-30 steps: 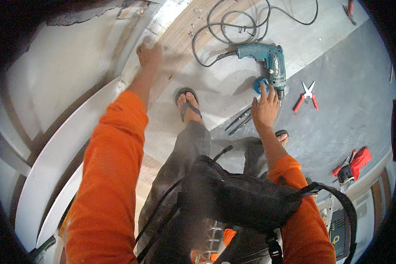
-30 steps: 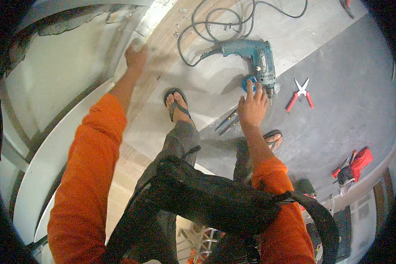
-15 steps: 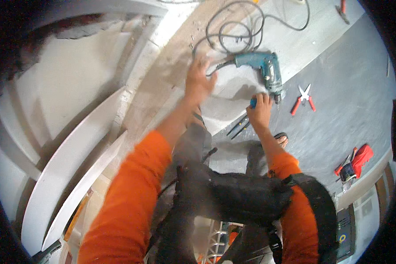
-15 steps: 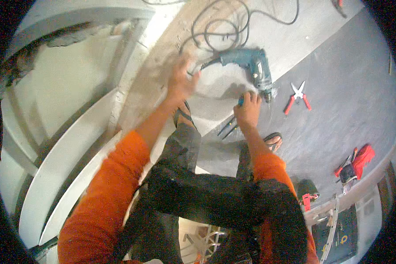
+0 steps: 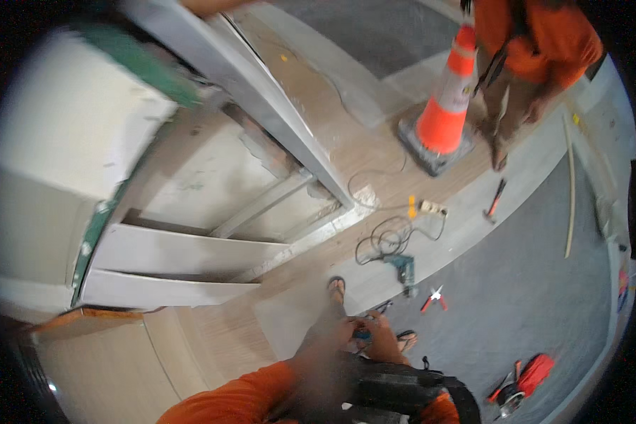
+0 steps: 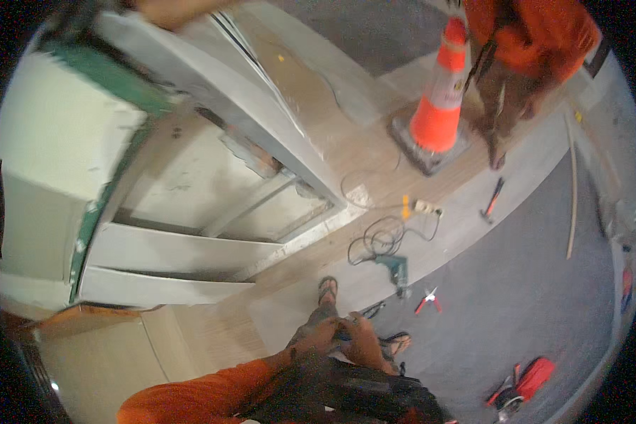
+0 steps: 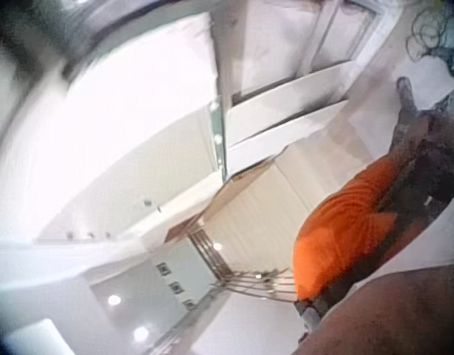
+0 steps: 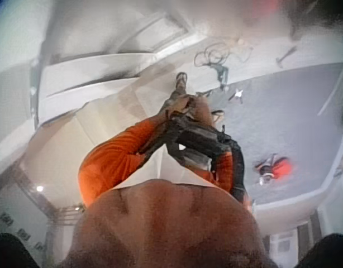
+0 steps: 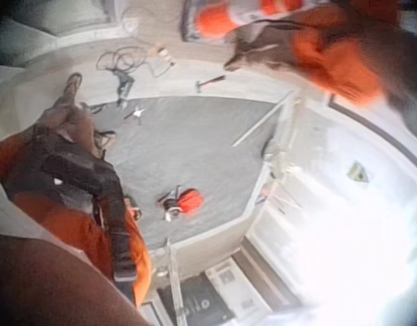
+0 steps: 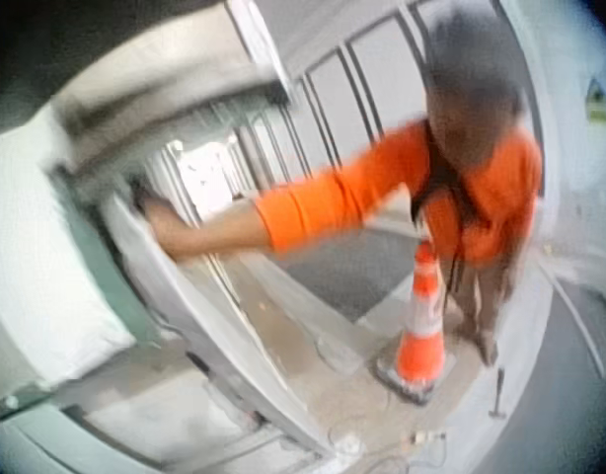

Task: The person uses pliers to bend and adjust a metal frame against a wall. They then use a power drill to secure the frame with screws. Another person assists by holding the frame in place during the drilling process.

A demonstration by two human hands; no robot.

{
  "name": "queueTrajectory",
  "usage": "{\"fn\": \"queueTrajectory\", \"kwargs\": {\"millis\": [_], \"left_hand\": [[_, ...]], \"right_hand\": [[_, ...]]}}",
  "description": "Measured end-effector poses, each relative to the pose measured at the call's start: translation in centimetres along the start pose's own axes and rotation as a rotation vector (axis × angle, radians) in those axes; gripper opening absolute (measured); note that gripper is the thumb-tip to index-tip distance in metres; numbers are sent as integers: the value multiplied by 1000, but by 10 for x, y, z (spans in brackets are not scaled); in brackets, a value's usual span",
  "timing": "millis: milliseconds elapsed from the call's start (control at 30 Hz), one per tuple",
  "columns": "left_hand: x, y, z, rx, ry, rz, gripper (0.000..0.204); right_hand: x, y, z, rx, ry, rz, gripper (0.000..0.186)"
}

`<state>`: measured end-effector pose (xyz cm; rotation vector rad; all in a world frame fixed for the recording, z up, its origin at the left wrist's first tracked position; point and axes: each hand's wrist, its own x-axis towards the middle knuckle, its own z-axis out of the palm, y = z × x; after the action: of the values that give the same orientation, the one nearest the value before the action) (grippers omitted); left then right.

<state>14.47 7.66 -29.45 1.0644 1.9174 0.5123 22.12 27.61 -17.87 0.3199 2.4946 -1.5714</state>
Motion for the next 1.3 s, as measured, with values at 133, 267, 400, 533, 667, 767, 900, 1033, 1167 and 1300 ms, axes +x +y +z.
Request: {"fn": "queueTrajectory", "kwargs": {"millis": [133, 267, 400, 533, 667, 767, 900, 1033, 1167, 1300], "left_hand": [[-44, 152, -104, -159, 600, -149, 40], [-58, 159, -137, -828, 294, -232, 38], [-109, 211, -199, -917, 407, -117, 34], [-168, 236, -247, -927, 580, -73, 23], [-284, 168, -327, -1322, 1315, -8, 20], [-421, 30, -365, -1409, 1659, 259, 19], [-517, -24, -395, -1511, 2143, 266, 23], [-497, -69, -381, -1387, 2289, 251, 29], [-392, -10, -398, -1574, 2173, 250, 31], [-421, -42, -421, -1665, 2260, 219, 33]], "right_hand": [[-24, -56, -39, -219, 88, -340, 71], [-18, -118, -92, -121, -82, -237, 72], [-16, -177, -138, -94, -256, -416, 67], [-13, -235, -170, -215, -293, -492, 59], [3, -197, -236, -263, -99, -398, 52], [5, -166, -308, -440, -133, -340, 49], [46, -175, -344, -406, -137, -286, 24], [123, -261, -299, -388, -32, -402, 22], [158, -333, -222, -463, 12, -356, 21], [188, -364, -174, -526, -28, -506, 26]]}}
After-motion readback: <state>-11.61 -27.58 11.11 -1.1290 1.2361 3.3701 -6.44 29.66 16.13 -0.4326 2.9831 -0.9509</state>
